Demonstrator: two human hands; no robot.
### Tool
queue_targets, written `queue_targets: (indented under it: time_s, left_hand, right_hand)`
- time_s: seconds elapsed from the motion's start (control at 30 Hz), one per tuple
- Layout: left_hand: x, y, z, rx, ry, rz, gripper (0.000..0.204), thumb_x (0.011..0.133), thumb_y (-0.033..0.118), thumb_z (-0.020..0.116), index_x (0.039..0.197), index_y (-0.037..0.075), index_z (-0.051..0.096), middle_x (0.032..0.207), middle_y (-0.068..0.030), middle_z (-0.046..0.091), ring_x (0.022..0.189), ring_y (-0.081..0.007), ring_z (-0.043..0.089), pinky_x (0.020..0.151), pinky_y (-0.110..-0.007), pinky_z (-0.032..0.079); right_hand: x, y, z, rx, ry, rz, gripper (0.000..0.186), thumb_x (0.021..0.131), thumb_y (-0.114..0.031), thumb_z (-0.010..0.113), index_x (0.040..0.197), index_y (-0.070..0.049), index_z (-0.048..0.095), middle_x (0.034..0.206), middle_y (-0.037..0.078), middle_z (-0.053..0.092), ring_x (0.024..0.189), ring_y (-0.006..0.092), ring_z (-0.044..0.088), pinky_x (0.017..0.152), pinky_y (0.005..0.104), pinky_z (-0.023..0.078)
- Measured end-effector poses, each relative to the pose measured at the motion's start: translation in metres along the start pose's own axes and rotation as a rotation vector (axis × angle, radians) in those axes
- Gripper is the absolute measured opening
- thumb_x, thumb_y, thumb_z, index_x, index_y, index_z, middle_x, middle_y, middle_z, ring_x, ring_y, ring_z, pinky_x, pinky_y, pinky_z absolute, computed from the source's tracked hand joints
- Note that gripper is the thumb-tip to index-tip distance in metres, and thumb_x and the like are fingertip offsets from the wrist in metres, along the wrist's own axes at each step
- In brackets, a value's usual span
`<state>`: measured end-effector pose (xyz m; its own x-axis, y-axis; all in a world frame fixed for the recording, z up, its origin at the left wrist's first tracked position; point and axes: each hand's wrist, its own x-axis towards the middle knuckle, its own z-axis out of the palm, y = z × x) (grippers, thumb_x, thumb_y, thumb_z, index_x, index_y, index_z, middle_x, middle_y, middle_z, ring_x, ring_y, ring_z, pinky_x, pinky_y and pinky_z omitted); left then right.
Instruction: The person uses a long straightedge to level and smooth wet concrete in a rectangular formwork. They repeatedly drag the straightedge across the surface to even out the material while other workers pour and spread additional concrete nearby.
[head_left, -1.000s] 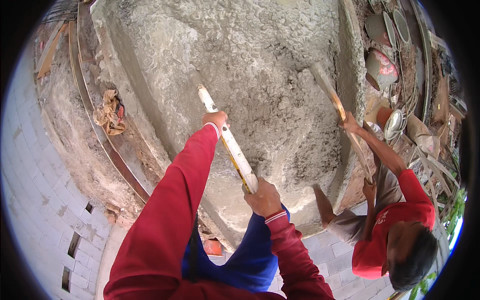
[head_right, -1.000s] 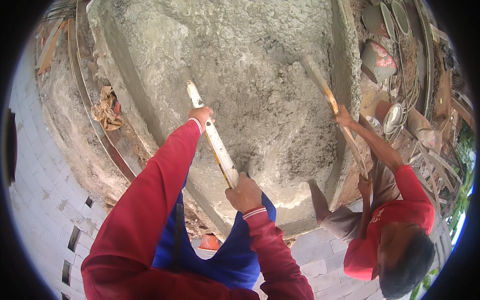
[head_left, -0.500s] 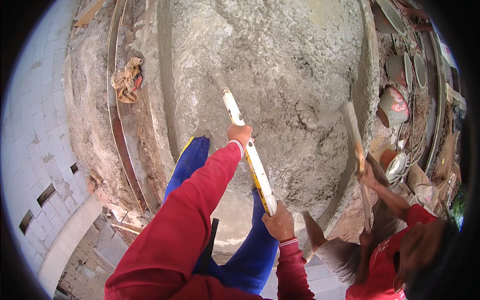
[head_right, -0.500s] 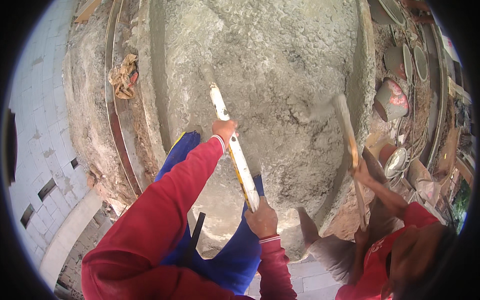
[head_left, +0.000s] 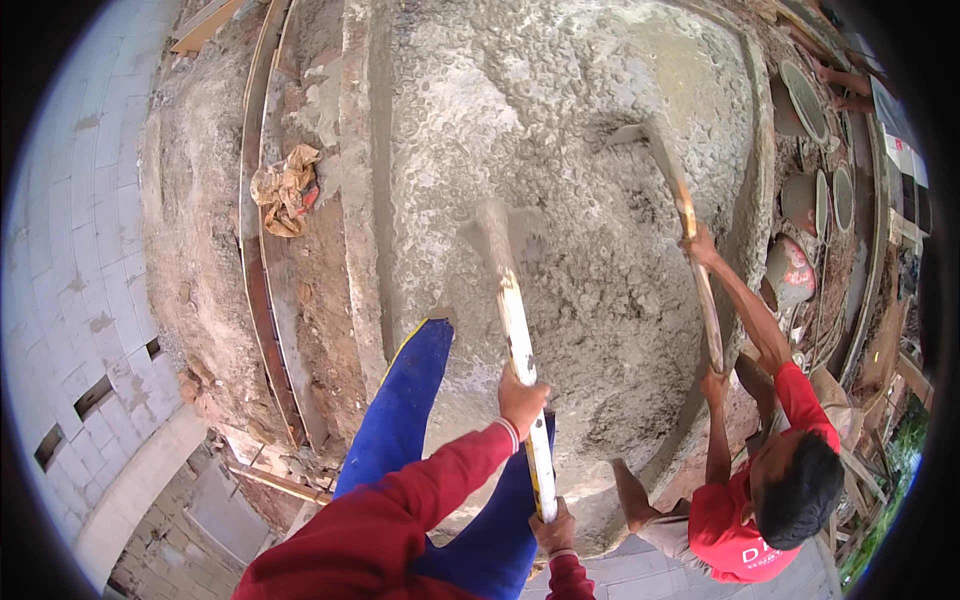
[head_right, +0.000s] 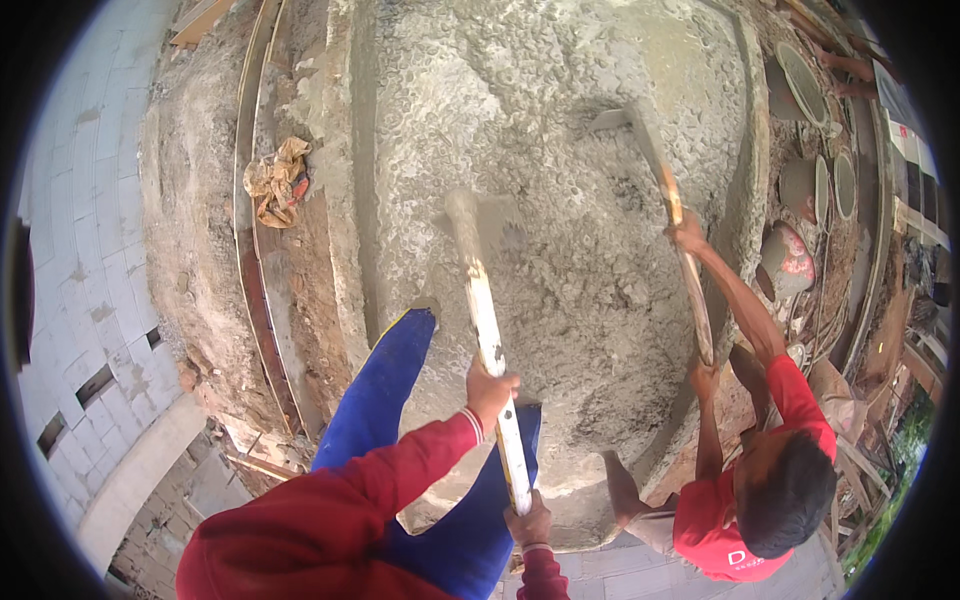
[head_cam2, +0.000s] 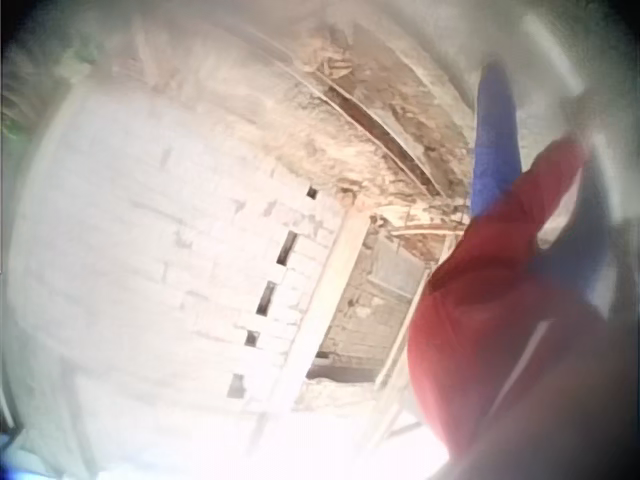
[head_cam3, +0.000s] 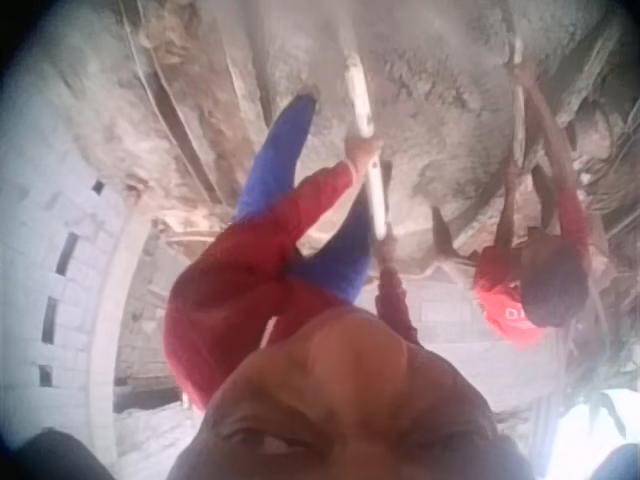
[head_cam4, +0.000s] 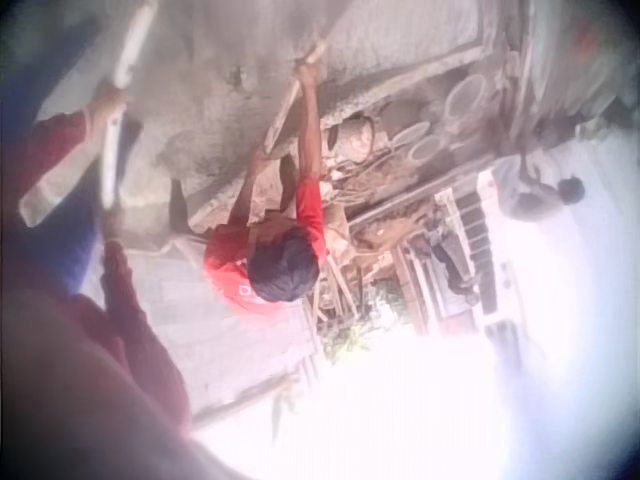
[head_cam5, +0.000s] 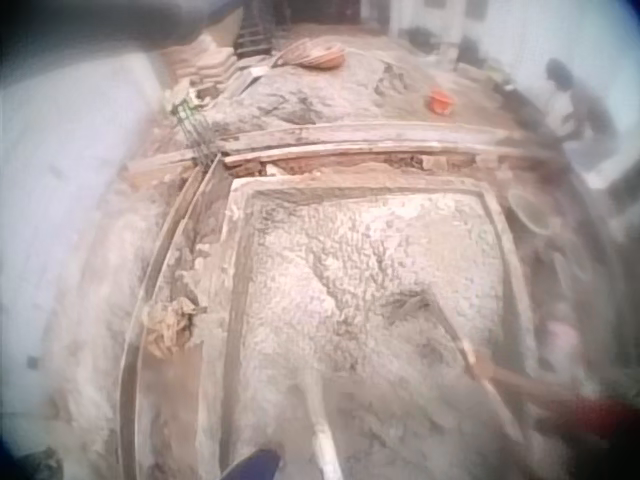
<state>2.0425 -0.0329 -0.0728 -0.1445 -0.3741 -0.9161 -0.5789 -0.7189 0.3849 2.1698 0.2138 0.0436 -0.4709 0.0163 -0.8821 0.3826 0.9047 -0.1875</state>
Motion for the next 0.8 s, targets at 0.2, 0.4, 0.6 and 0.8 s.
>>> queue_targets:
  time_s: [0.2, 0.4, 0.6, 0.8]
  left_hand:
    - [0.219, 0.302, -0.038, 0.232, 0.119, 0.673, 0.04, 0.072, 0.006, 0.073, 0.106, 0.001, 0.053, 0.083, -0.0105, 0.063, 0.071, -0.0207, 0.064, 0.065, -0.037, 0.054]
    - [0.371, 0.463, -0.028, 0.803, 0.517, 1.029, 0.048, 0.081, 0.013, 0.067, 0.12, -0.011, 0.05, 0.098, -0.0282, 0.069, 0.087, -0.0378, 0.071, 0.081, -0.042, 0.058]
    - [0.432, 0.466, -0.054, 0.918, 0.53, 0.938, 0.037, 0.075, 0.022, 0.07, 0.097, -0.008, 0.07, 0.097, -0.0269, 0.069, 0.096, -0.0363, 0.068, 0.083, -0.043, 0.054]
    - [0.353, 0.425, -0.033, 0.564, 0.274, 0.553, 0.028, 0.078, 0.006, 0.069, 0.098, -0.014, 0.066, 0.081, -0.0163, 0.067, 0.06, -0.0216, 0.065, 0.05, -0.039, 0.053]
  right_hand:
    - [0.215, -0.332, 0.109, 0.354, 0.024, -0.398, 0.048, 0.073, -0.02, 0.073, 0.116, -0.004, 0.059, 0.1, 0.024, 0.069, 0.095, 0.043, 0.067, 0.08, 0.047, 0.054]
    - [0.38, -0.561, 0.137, 0.518, -0.028, -0.553, 0.044, 0.073, -0.019, 0.069, 0.112, -0.001, 0.057, 0.098, 0.027, 0.067, 0.094, 0.046, 0.064, 0.084, 0.049, 0.051]
    - [0.369, -0.567, 0.152, 0.592, -0.207, -0.431, 0.039, 0.074, -0.017, 0.067, 0.107, 0.002, 0.059, 0.097, 0.03, 0.067, 0.095, 0.0466, 0.066, 0.086, 0.0486, 0.052]
    - [0.314, -0.495, 0.111, 0.28, -0.062, -0.563, 0.04, 0.075, -0.022, 0.064, 0.105, 0.003, 0.056, 0.096, 0.032, 0.066, 0.095, 0.0491, 0.064, 0.088, 0.0516, 0.05]
